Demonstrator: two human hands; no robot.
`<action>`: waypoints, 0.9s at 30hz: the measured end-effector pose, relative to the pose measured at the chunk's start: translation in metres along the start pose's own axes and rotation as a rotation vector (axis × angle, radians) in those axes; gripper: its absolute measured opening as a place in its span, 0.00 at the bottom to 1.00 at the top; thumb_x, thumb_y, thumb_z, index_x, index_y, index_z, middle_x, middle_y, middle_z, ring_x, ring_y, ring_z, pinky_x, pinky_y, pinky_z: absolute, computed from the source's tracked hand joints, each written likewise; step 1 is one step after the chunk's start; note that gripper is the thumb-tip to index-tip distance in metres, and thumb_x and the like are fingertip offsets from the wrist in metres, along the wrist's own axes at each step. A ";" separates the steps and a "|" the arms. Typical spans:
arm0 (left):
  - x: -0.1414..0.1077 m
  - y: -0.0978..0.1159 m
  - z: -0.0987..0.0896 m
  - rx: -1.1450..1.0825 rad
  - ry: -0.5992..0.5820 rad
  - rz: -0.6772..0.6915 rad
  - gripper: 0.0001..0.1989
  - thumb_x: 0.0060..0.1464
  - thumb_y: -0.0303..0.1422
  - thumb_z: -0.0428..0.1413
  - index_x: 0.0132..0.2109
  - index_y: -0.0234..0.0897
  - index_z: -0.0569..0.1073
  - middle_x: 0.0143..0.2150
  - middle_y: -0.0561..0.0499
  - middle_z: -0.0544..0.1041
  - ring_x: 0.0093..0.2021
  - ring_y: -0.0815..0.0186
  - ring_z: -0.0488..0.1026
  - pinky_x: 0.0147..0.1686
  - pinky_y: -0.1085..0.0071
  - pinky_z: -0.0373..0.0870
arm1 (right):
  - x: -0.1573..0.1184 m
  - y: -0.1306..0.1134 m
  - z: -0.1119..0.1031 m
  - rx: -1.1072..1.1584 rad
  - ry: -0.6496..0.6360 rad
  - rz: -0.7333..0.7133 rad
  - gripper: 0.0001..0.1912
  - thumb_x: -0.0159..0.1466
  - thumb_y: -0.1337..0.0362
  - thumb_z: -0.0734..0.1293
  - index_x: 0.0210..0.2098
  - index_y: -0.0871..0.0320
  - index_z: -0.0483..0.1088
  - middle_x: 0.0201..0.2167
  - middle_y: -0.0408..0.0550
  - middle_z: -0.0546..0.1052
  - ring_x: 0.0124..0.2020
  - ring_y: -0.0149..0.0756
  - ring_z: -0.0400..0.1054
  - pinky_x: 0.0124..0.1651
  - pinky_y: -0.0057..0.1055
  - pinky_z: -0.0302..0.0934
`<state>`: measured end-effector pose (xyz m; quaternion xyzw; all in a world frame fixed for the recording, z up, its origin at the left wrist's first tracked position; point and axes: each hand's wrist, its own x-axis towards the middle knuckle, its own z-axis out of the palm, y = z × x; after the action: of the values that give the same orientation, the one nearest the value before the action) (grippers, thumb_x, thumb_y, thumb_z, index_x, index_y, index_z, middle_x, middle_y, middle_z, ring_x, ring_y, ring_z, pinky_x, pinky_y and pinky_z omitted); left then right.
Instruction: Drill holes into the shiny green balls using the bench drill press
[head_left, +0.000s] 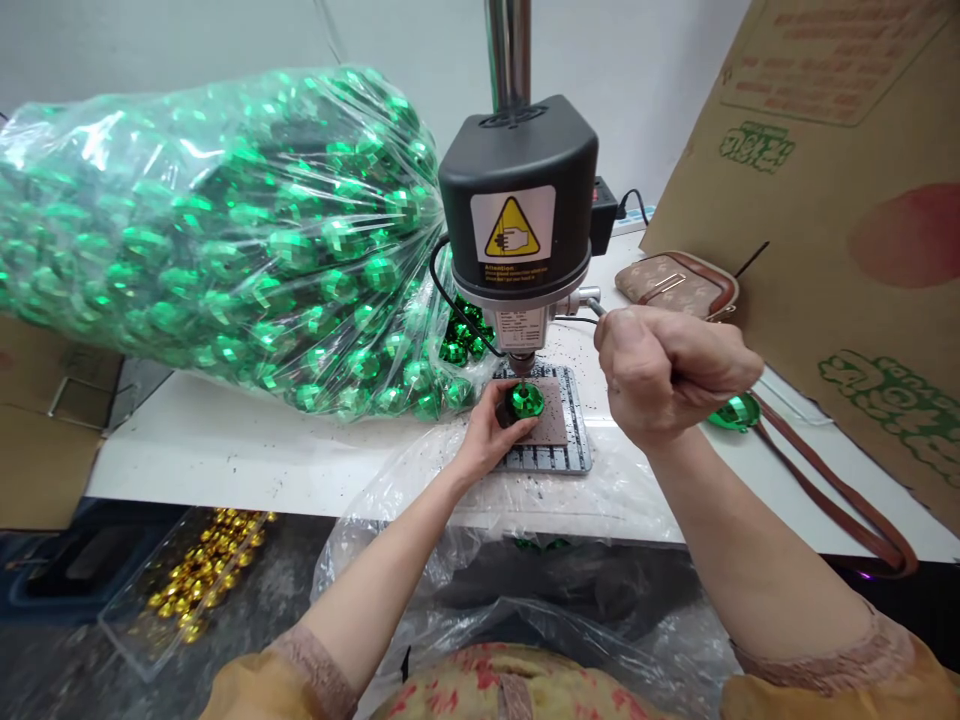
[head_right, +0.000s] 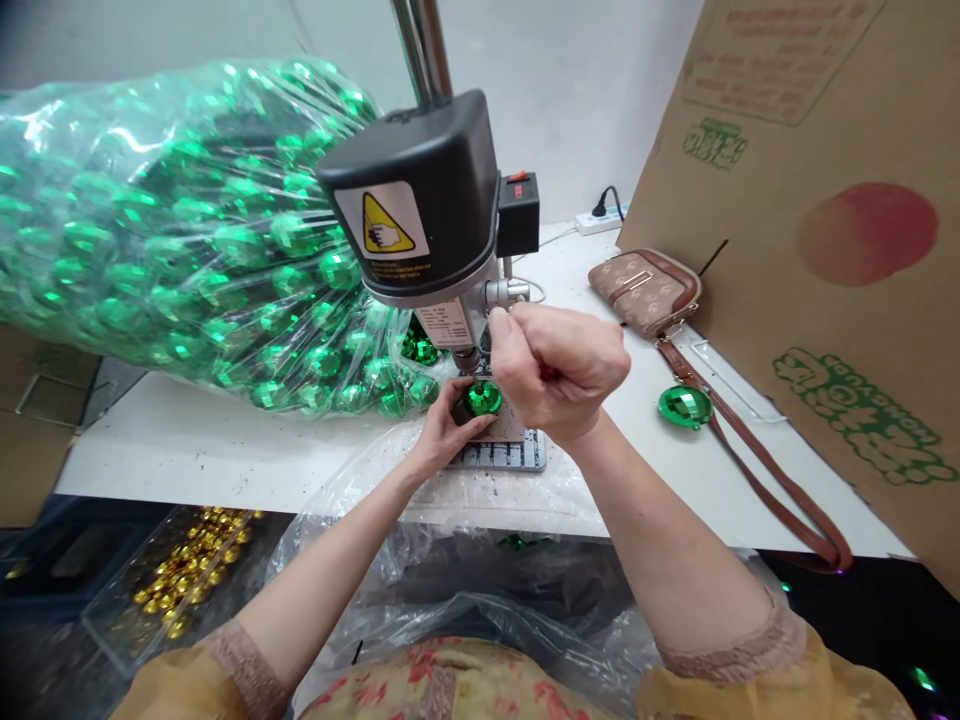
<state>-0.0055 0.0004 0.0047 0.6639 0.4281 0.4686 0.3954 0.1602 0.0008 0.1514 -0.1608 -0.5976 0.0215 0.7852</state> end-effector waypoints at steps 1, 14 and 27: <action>0.000 0.000 0.000 0.000 0.003 -0.001 0.27 0.53 0.43 0.68 0.55 0.40 0.69 0.52 0.45 0.77 0.54 0.55 0.75 0.57 0.58 0.71 | -0.001 0.001 -0.001 -0.008 0.003 -0.014 0.24 0.65 0.71 0.64 0.19 0.58 0.46 0.16 0.38 0.49 0.14 0.22 0.48 0.19 0.32 0.41; 0.000 0.002 0.000 0.020 0.033 0.029 0.27 0.53 0.43 0.68 0.55 0.39 0.70 0.50 0.46 0.78 0.53 0.56 0.76 0.55 0.59 0.73 | 0.001 -0.001 -0.008 0.063 -0.140 -0.119 0.24 0.58 0.81 0.64 0.20 0.56 0.44 0.18 0.36 0.48 0.17 0.21 0.47 0.20 0.29 0.43; 0.002 -0.007 0.001 0.006 0.041 -0.022 0.29 0.51 0.44 0.69 0.55 0.39 0.69 0.51 0.45 0.78 0.52 0.56 0.77 0.55 0.58 0.73 | 0.044 -0.012 0.008 0.059 -0.060 0.230 0.25 0.65 0.74 0.66 0.14 0.59 0.55 0.11 0.35 0.55 0.14 0.19 0.47 0.18 0.28 0.40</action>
<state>-0.0056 0.0046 -0.0010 0.6506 0.4446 0.4767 0.3897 0.1629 0.0010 0.1977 -0.2043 -0.5977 0.1337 0.7636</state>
